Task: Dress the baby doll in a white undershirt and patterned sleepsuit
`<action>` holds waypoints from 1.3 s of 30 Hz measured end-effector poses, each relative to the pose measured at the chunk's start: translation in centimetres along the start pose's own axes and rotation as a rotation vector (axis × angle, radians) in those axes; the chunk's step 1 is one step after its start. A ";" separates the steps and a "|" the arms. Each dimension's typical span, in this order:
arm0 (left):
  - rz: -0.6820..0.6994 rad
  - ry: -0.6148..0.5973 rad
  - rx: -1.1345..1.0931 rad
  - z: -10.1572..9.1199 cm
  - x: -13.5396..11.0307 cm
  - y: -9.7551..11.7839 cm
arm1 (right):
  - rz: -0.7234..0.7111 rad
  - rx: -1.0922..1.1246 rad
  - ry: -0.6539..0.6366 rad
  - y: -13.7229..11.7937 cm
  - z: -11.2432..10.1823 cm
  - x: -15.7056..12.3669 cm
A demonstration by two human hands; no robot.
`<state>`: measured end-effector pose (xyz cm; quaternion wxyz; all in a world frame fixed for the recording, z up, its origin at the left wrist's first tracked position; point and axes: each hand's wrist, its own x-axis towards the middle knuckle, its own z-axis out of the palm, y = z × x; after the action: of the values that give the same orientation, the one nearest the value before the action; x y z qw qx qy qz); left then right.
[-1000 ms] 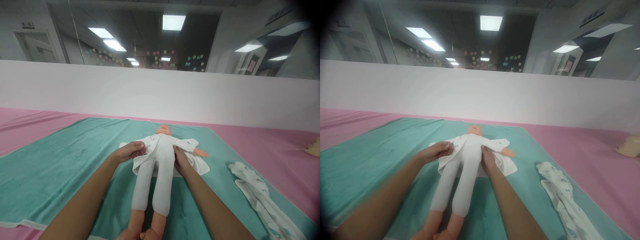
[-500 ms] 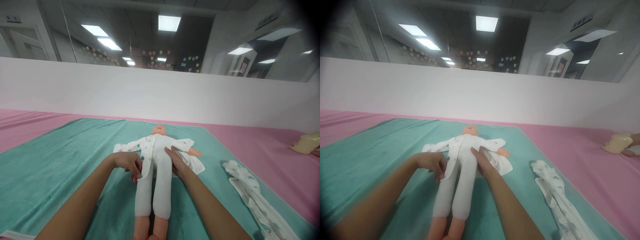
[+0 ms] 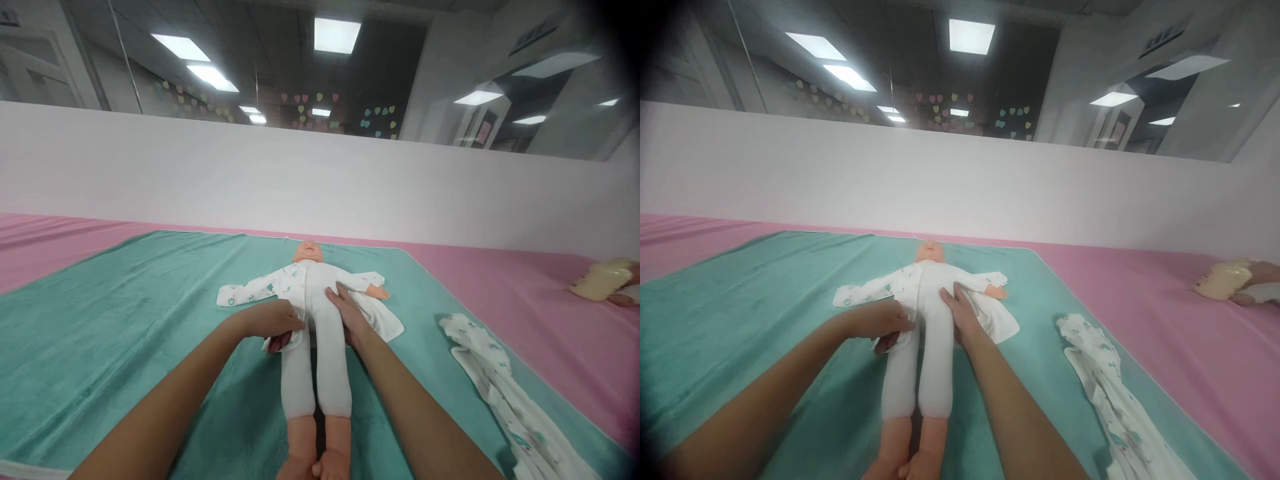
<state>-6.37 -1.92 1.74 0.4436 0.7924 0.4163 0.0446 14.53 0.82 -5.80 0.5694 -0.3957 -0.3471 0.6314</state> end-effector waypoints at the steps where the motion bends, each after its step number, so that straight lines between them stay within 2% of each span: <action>1: 0.003 0.024 -0.024 0.1 0.0 0.3 | 0.012 -0.003 0.015 0.0 -0.1 0.1; 4: 0.047 0.161 -0.160 0.4 0.0 1.4 | 0.022 0.005 0.023 0.2 -0.2 0.3; 8: 0.170 0.529 -0.450 1.4 0.6 2.3 | -0.003 0.033 -0.001 0.4 -0.5 0.5; 10: 0.210 0.628 -0.556 1.9 1.0 2.3 | 0.000 0.037 0.003 0.5 -0.6 0.7; 12: 0.232 0.617 -0.585 2.2 1.3 2.3 | 0.007 0.038 0.012 0.7 -0.7 0.9; 14: 0.259 0.551 -0.505 2.4 1.5 2.4 | -0.009 0.022 0.026 0.9 -0.8 1.1; 18: 0.329 0.459 -0.166 3.2 1.7 2.5 | -0.136 -0.062 0.072 1.2 -0.8 1.4; 21: 0.367 0.465 -0.133 3.7 1.9 2.3 | -0.242 -0.149 0.123 1.0 -0.8 1.5; 23: 0.380 0.509 -0.210 3.7 2.1 2.3 | -0.313 -0.240 0.142 0.6 -0.6 1.4; 25: 0.407 0.618 -0.234 3.6 2.5 2.4 | -0.375 -0.343 0.131 0.2 -0.5 1.3; 28: 0.459 0.800 -0.136 3.3 3.7 3.2 | -0.412 -0.436 0.121 -0.3 -0.6 1.1; 31: 0.436 0.879 -0.056 3.2 5.0 4.4 | -0.392 -0.426 0.140 -0.7 -1.2 1.3; 33: 0.379 0.815 -0.060 3.3 5.5 5.3 | -0.335 -0.346 0.168 -0.8 -1.8 1.6; 37: 0.253 0.554 -0.067 3.2 5.0 7.0 | -0.247 -0.150 0.215 -0.6 -2.9 2.5; 39: 0.222 0.528 -0.039 2.8 4.6 7.7 | -0.265 -0.094 0.212 -0.3 -3.3 3.0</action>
<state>2.59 -2.60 4.40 0.3271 0.7855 0.4272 0.3058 17.54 3.78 -7.30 0.6620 -0.4370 -0.3632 0.4888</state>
